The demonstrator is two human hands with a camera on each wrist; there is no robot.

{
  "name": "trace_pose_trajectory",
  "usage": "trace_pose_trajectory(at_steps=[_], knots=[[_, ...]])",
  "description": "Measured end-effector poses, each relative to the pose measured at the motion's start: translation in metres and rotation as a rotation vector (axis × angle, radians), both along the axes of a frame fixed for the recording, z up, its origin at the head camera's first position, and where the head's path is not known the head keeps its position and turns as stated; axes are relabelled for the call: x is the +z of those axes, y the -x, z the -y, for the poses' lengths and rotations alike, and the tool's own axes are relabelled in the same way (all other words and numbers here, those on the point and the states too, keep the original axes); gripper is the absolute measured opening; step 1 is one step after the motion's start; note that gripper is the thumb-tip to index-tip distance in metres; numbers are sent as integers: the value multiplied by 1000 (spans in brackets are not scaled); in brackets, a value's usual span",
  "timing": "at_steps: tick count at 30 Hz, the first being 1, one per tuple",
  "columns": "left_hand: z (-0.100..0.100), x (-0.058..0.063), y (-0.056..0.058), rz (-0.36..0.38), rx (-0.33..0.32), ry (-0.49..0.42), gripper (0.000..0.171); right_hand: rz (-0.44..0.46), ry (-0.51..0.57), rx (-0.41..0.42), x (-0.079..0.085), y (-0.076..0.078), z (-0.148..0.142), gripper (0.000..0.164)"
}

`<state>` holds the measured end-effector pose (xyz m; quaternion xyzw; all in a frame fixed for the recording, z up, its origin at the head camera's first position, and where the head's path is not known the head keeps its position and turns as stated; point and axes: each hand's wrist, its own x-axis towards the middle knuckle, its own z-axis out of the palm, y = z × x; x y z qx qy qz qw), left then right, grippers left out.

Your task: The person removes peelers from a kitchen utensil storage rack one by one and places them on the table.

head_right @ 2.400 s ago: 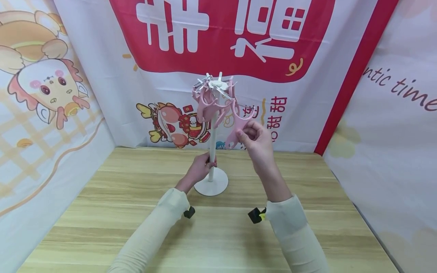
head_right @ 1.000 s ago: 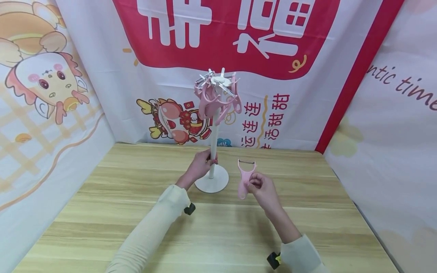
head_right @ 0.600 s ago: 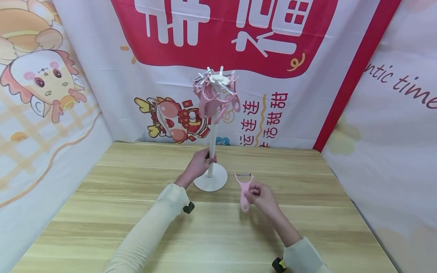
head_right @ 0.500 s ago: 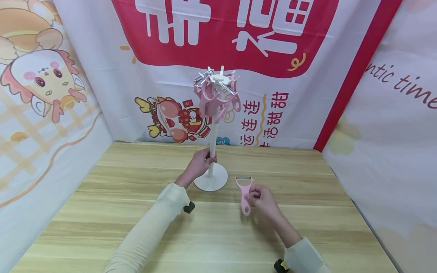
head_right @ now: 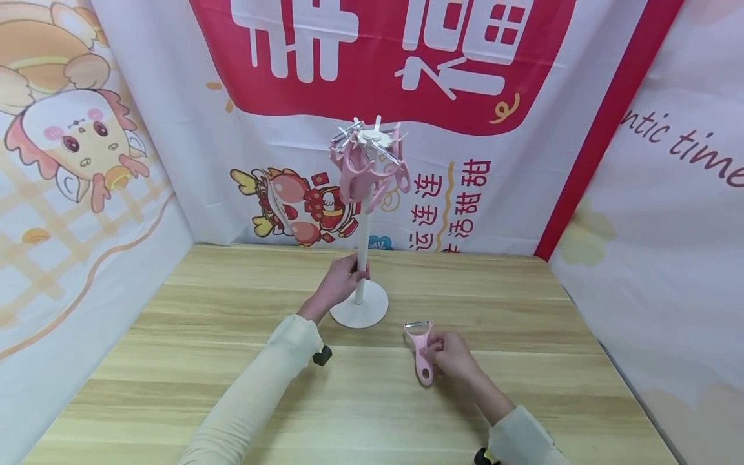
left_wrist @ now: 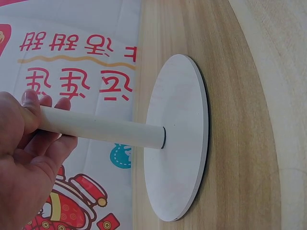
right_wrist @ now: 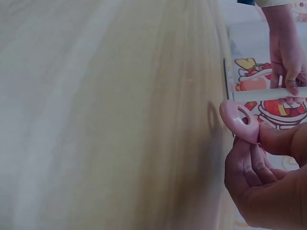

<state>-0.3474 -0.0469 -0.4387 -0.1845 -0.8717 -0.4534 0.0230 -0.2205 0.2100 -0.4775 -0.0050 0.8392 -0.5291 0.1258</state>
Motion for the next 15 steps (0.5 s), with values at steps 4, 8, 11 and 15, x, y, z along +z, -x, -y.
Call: trace_pose_trajectory(at_steps=[4, 8, 11, 15], knots=[[0, 0, -1, 6, 3, 4, 3, 32, -8, 1, -6, -2, 0, 11], [0, 1, -3, 15, 2, 1, 3, 33, -50, -19, -9, -3, 1, 10], [1, 1, -4, 16, -1, 1, 3, 24, -80, -25, -10, -3, 2, 10], [2, 2, -3, 14, -2, -4, 4, -28, -168, -11, -7, -2, 3, 7]])
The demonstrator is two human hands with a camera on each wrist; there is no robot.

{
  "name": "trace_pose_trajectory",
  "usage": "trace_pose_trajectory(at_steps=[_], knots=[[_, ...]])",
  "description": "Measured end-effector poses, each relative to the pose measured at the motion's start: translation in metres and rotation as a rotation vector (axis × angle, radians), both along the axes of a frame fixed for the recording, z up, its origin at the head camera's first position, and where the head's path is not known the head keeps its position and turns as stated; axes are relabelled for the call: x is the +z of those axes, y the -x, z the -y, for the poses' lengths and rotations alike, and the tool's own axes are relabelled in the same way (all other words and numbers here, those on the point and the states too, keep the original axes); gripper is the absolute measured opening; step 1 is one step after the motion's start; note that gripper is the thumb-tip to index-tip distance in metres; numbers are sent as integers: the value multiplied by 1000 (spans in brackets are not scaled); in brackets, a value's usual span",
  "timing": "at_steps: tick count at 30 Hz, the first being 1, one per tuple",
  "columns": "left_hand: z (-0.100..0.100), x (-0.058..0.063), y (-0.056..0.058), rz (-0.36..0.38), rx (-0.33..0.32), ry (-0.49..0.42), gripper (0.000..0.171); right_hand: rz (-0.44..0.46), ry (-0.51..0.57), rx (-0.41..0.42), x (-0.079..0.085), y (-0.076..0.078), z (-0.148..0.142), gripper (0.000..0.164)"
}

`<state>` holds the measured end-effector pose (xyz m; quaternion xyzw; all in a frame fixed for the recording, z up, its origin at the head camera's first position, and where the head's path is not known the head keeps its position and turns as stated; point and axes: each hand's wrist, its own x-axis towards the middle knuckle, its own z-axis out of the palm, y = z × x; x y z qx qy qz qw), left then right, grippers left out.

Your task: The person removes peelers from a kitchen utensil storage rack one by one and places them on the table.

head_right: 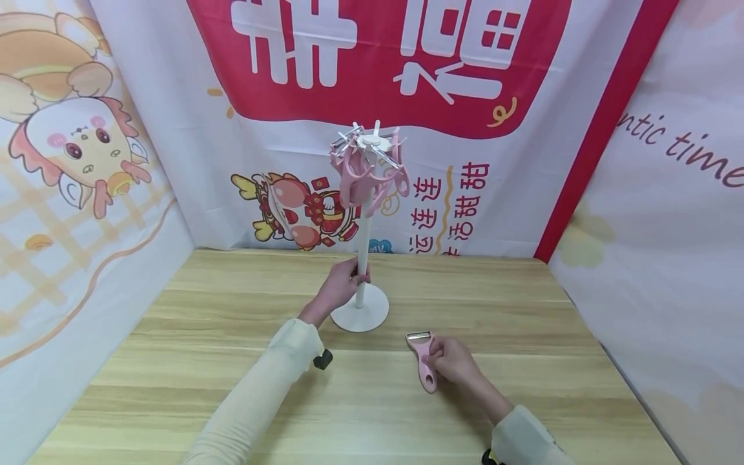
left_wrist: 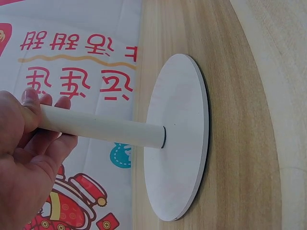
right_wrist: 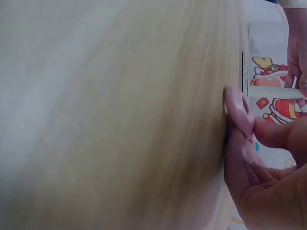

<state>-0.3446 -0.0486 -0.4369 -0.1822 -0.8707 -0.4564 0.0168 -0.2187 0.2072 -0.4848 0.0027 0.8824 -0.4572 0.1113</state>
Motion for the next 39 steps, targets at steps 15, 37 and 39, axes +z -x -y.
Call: trace_pose_trajectory(at_steps=[15, 37, 39], knots=[[1, -4, 2, -29, -3, 12, 9, -338, -151, 54, 42, 9, 4, 19], [-1, -4, 3, -67, -19, 27, 3, -665, 491, 61, 212, 45, 64, 37], [-1, -5, 4, -75, -14, 32, 4, -649, 554, 63, 224, 48, 68, 38]])
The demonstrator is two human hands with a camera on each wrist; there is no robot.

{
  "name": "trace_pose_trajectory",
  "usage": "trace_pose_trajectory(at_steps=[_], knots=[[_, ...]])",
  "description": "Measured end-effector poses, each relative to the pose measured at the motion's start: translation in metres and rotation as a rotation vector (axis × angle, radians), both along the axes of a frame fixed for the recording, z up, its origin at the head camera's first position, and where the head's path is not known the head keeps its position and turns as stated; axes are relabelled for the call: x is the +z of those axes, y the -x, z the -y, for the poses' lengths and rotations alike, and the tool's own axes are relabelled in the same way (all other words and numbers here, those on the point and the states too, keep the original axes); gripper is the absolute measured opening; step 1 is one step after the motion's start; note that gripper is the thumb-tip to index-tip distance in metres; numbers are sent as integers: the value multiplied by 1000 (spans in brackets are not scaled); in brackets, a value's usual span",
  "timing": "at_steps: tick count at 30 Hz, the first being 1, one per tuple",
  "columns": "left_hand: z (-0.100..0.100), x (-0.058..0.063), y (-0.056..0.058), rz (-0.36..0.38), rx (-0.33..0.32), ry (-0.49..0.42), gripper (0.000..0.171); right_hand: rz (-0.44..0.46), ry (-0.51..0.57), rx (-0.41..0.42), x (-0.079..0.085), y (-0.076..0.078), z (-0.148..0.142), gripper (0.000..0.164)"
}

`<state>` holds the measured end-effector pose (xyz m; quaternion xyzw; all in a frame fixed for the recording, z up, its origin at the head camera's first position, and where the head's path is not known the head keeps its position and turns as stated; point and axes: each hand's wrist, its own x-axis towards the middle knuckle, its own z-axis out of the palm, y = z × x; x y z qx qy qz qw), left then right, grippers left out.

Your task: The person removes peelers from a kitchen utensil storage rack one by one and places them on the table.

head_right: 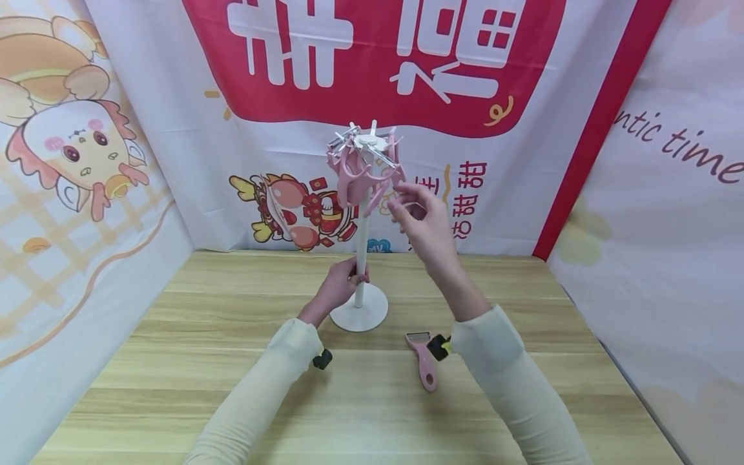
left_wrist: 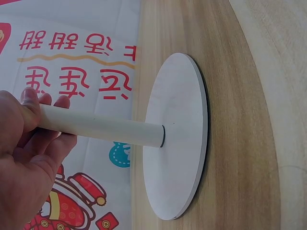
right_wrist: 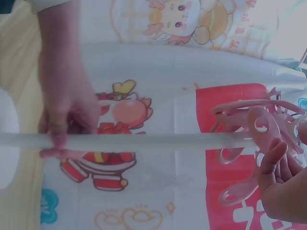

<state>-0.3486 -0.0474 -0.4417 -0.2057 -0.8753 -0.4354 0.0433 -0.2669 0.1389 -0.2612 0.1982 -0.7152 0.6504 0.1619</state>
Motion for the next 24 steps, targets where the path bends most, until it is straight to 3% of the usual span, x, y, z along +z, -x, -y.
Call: trace_pose_trajectory(at_steps=[8, 15, 24], knots=[[1, -1, 2, 7, 3, -12, 4, 39, 151, 4, 21, 9, 17, 39], [0, -1, 2, 5, 0, 1, 4, 32, 163, -75, 26, 10, 25, 33], [1, -1, 2, 1, -2, 3, 4, 49, 180, -90, 33, 6, 28, 38]])
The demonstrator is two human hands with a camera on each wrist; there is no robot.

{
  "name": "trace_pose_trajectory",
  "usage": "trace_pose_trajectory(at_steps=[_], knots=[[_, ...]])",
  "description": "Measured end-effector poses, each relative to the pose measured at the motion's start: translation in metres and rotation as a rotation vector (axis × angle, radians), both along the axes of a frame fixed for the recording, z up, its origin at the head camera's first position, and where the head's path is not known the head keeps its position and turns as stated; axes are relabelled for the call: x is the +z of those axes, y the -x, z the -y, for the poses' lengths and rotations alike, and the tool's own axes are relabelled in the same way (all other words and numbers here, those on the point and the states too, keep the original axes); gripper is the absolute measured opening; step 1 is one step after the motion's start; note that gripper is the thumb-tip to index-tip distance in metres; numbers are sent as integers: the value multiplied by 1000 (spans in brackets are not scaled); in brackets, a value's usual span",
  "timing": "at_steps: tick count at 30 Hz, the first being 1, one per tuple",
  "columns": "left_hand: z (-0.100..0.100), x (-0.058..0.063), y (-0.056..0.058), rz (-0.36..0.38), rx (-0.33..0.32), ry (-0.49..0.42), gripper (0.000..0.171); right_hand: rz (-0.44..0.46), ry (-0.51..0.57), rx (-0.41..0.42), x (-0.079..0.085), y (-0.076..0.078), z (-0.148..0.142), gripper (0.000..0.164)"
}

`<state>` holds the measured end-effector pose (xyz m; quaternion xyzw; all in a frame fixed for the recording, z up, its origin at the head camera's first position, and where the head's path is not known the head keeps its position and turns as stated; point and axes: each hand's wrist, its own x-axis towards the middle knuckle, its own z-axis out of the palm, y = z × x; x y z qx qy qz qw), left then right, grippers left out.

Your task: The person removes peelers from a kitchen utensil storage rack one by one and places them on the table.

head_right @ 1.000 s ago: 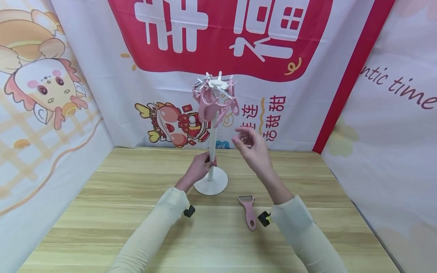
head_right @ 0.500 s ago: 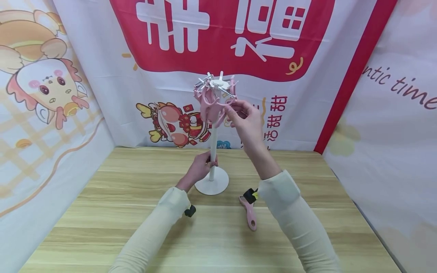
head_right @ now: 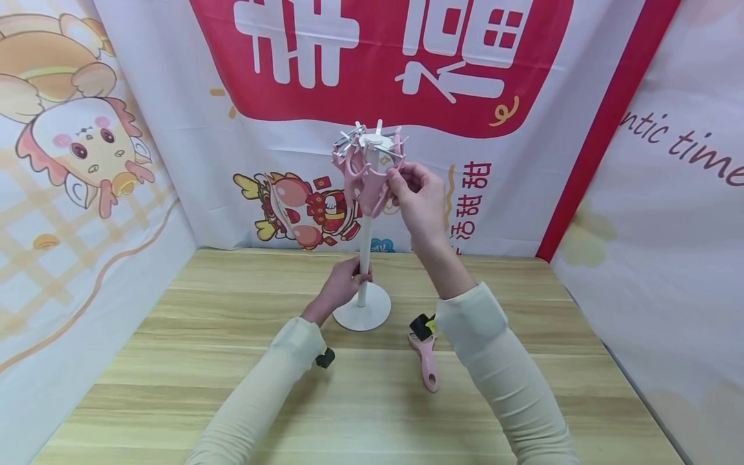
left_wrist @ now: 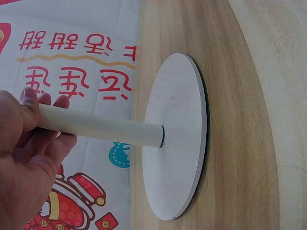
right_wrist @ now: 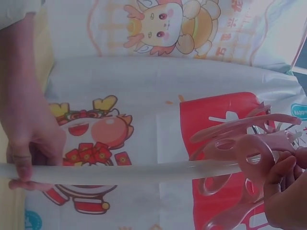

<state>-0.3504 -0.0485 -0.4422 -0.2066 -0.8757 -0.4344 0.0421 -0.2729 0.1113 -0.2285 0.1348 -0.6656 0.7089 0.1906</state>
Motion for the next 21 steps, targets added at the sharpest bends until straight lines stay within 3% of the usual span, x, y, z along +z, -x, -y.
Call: trace_pose_trajectory(at_steps=[5, 14, 21], knots=[[0, 0, 0, -6, 3, -5, 5, 14, 1, 0, 5, -3, -1, 36], [-1, 0, 2, 68, 9, -20, 11, 23, 45, 45, 17, -9, 2, 36], [-1, 0, 1, 73, 10, -35, 10, 41, 62, 68, 22, -13, 2, 39]])
